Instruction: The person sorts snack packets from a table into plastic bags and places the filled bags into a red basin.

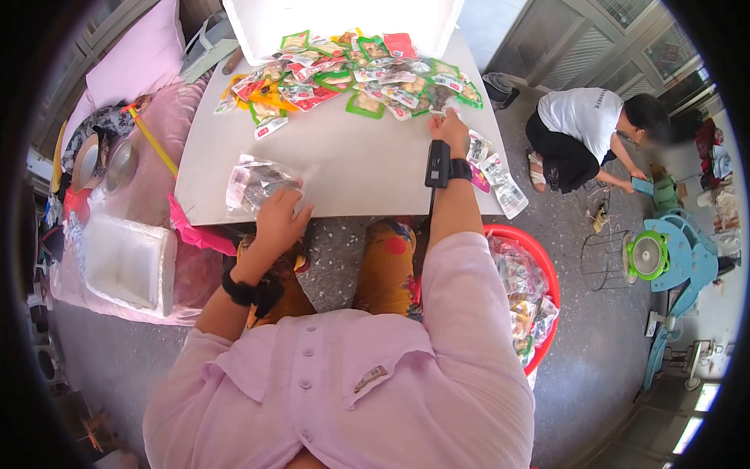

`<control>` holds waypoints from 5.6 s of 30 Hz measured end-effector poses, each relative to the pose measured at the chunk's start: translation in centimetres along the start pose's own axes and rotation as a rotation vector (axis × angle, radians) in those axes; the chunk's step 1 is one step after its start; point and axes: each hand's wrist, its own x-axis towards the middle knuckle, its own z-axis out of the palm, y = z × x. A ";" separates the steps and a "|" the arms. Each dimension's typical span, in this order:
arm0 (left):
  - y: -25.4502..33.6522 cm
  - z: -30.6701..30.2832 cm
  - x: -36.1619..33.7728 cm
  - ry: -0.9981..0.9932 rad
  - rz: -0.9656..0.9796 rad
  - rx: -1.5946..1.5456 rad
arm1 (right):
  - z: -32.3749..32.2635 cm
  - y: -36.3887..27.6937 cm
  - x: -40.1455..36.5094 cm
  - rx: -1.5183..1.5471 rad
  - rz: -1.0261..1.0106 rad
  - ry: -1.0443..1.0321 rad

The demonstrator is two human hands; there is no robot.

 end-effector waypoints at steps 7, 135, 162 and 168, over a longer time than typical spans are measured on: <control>0.1 0.8 -1.7 0.117 0.061 0.160 | 1.1 -0.4 1.6 0.075 0.056 -0.022; -4.5 3.1 -10.3 -0.407 -0.132 -0.316 | -3.5 30.9 -52.7 1.798 1.276 0.354; -27.8 -18.9 -19.5 0.019 -0.873 0.584 | -3.3 25.5 -33.5 -0.039 0.229 -0.054; -31.2 -18.6 -22.3 -0.072 -0.830 0.393 | -5.5 12.5 -26.1 0.287 0.104 -0.087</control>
